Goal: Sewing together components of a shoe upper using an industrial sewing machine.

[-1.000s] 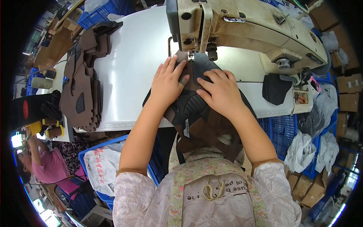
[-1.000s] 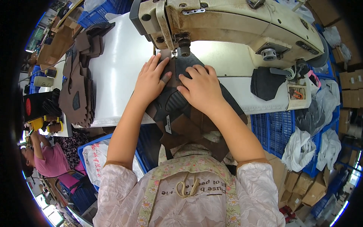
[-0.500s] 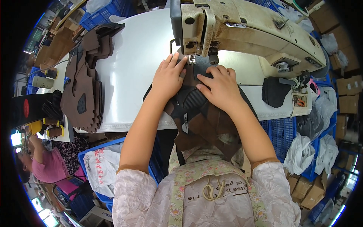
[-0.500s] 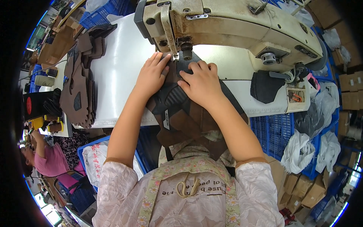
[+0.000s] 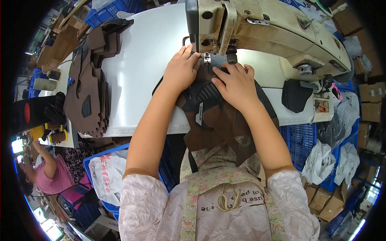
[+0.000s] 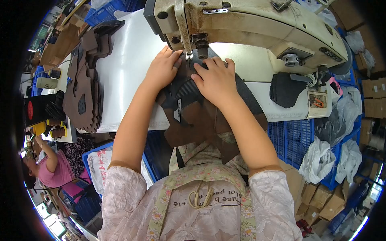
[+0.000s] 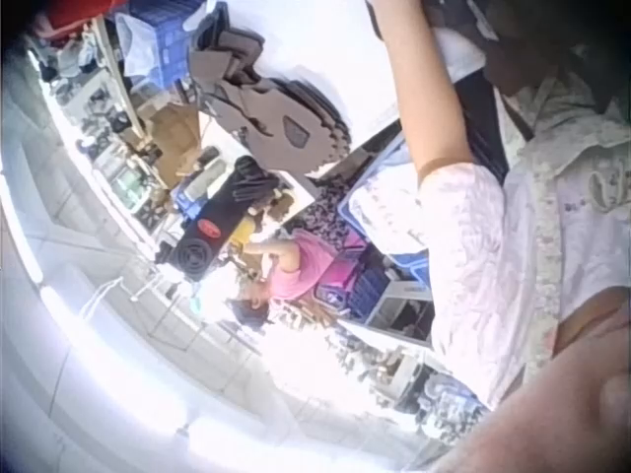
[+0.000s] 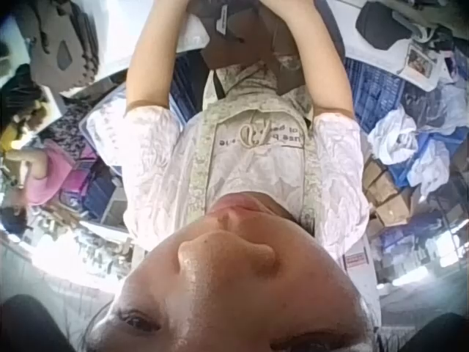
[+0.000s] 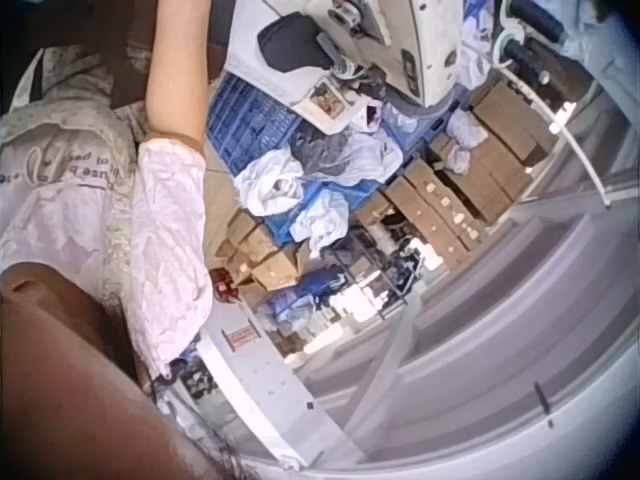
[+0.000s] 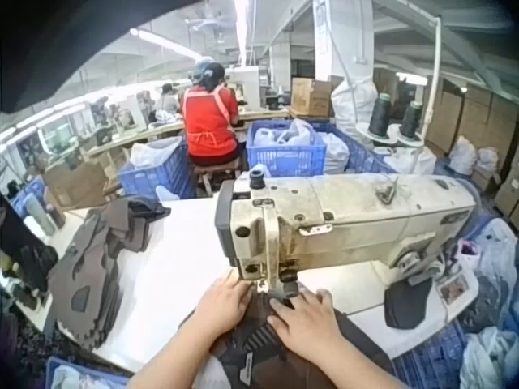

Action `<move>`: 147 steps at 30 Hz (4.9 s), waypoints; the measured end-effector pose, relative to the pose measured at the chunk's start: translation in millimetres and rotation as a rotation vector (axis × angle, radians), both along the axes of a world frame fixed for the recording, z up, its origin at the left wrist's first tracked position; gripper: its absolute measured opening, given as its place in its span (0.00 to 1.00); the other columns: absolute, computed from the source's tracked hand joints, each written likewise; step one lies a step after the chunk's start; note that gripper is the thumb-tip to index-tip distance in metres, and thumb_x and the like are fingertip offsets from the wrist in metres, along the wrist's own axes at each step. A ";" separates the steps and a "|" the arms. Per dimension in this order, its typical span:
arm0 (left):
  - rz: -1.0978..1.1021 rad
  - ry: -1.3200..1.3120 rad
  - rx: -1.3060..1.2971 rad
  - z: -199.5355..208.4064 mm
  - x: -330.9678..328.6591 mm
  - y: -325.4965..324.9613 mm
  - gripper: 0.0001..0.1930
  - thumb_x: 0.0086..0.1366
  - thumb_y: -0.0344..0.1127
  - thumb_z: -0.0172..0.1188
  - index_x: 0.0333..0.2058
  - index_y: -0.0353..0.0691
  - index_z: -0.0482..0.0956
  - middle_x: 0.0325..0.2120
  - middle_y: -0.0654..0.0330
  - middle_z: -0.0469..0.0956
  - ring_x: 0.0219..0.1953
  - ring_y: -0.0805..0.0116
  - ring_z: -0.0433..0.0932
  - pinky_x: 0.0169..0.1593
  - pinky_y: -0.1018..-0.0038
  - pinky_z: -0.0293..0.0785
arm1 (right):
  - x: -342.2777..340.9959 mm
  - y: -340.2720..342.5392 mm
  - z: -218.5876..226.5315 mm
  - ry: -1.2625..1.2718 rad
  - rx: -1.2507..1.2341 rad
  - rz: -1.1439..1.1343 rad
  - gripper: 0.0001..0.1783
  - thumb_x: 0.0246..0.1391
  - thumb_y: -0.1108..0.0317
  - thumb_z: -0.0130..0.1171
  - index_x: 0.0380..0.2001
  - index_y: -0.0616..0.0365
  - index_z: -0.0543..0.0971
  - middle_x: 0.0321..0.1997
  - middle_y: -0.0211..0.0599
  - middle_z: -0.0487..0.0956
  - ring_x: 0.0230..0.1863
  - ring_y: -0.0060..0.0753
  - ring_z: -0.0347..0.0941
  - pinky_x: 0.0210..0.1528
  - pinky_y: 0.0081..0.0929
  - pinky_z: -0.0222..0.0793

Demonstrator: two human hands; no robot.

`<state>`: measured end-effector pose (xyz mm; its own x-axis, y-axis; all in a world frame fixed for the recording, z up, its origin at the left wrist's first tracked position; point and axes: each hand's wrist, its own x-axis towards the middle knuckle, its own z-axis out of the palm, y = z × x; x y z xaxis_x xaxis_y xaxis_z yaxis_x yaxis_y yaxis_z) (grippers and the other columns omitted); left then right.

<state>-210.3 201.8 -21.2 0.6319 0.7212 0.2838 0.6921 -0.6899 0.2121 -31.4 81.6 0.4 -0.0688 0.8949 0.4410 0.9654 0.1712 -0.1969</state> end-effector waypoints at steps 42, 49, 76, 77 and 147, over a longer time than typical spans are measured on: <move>0.028 0.082 -0.089 2.4 12.5 46.1 0.16 0.60 0.35 0.58 0.47 0.43 0.76 0.63 0.54 0.66 0.65 0.52 0.65 0.66 0.58 0.63 | 3.2 39.1 -24.2 0.121 0.148 -0.028 0.16 0.49 0.58 0.66 0.41 0.49 0.79 0.41 0.32 0.78 0.52 0.40 0.71 0.59 0.47 0.59; 0.050 0.087 -0.096 5.7 10.6 44.9 0.18 0.59 0.35 0.58 0.49 0.46 0.76 0.63 0.53 0.67 0.65 0.52 0.65 0.66 0.57 0.62 | 2.6 41.1 -25.5 0.112 0.155 -0.032 0.16 0.50 0.58 0.65 0.41 0.48 0.80 0.41 0.33 0.77 0.53 0.40 0.71 0.59 0.47 0.60; 0.312 -0.355 -0.343 56.4 -50.3 -6.1 0.21 0.62 0.29 0.55 0.54 0.37 0.77 0.43 0.46 0.82 0.42 0.56 0.81 0.50 0.69 0.73 | 11.2 15.7 -19.9 0.103 0.134 0.072 0.22 0.52 0.47 0.62 0.45 0.48 0.84 0.44 0.33 0.77 0.53 0.39 0.67 0.52 0.39 0.61; 0.358 -0.312 -0.437 56.7 -50.4 -4.0 0.21 0.65 0.25 0.55 0.58 0.38 0.75 0.52 0.51 0.79 0.52 0.65 0.78 0.56 0.73 0.69 | 10.9 16.6 -22.5 0.151 0.132 0.083 0.21 0.53 0.48 0.62 0.44 0.48 0.85 0.44 0.33 0.78 0.52 0.39 0.68 0.53 0.39 0.61; 0.078 0.236 0.166 21.8 56.3 -110.7 0.23 0.47 0.33 0.63 0.45 0.31 0.81 0.46 0.49 0.81 0.52 0.57 0.78 0.49 0.65 0.77 | 41.5 26.9 -35.1 0.087 0.126 0.201 0.16 0.56 0.56 0.60 0.48 0.33 0.83 0.51 0.27 0.76 0.57 0.36 0.69 0.57 0.39 0.63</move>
<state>-154.0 91.1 0.6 0.6386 0.7266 0.2535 0.7615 -0.6442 -0.0721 10.0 108.5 -34.7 -0.1968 0.8047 0.5601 0.8898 0.3865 -0.2427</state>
